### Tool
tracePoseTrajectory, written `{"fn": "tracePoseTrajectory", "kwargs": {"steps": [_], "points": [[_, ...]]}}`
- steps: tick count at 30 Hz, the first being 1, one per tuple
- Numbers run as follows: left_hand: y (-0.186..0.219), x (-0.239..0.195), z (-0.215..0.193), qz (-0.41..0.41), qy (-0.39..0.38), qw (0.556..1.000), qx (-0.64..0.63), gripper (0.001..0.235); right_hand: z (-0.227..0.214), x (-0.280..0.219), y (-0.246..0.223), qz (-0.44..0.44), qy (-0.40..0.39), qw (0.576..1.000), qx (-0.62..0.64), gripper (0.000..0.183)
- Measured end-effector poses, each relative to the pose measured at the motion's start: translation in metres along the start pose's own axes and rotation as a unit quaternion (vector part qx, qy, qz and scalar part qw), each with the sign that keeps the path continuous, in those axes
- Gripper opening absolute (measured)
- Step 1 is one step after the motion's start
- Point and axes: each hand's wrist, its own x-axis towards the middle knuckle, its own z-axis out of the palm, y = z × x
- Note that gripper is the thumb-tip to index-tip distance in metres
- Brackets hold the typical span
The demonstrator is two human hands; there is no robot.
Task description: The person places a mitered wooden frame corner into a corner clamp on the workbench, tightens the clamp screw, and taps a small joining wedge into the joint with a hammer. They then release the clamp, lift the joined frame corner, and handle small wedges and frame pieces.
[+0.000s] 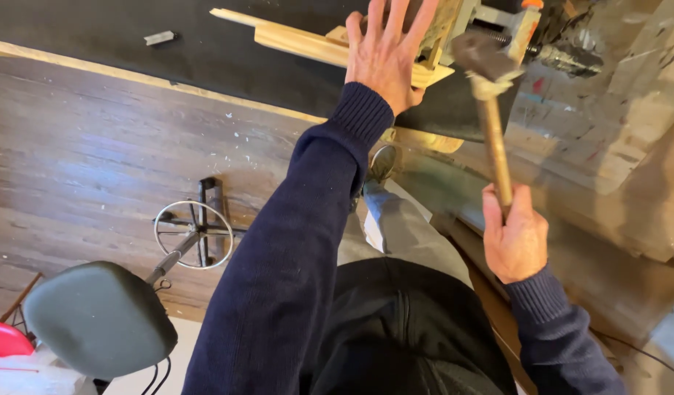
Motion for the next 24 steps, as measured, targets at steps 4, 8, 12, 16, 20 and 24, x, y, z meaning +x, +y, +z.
{"fn": "tracePoseTrajectory", "kwargs": {"steps": [4, 8, 12, 16, 20, 24], "points": [[0.005, 0.002, -0.004, -0.024, 0.007, 1.0, 0.004, 0.128, 0.007, 0.01, 0.008, 0.013, -0.059, 0.996, -0.065, 0.02], [0.003, -0.006, 0.004, -0.027, -0.008, 1.0, 0.005, 0.124, -0.005, 0.002, -0.006, 0.016, -0.057, 0.997, -0.052, 0.022], [0.005, -0.001, -0.001, -0.023, 0.013, 1.0, -0.016, 0.126, 0.01, 0.004, 0.023, -0.044, 0.016, 0.999, -0.025, 0.023], [0.009, -0.005, 0.001, -0.037, 0.009, 0.999, 0.01, 0.125, 0.006, 0.001, 0.025, -0.03, -0.06, 0.991, -0.118, 0.022], [0.006, -0.008, 0.0, -0.028, -0.006, 1.0, 0.013, 0.123, -0.006, -0.005, -0.001, 0.009, 0.01, 0.999, -0.03, 0.021], [0.008, 0.0, -0.005, -0.039, 0.001, 0.999, -0.004, 0.133, 0.015, 0.005, 0.034, -0.024, 0.004, 0.999, -0.047, 0.021]]}}
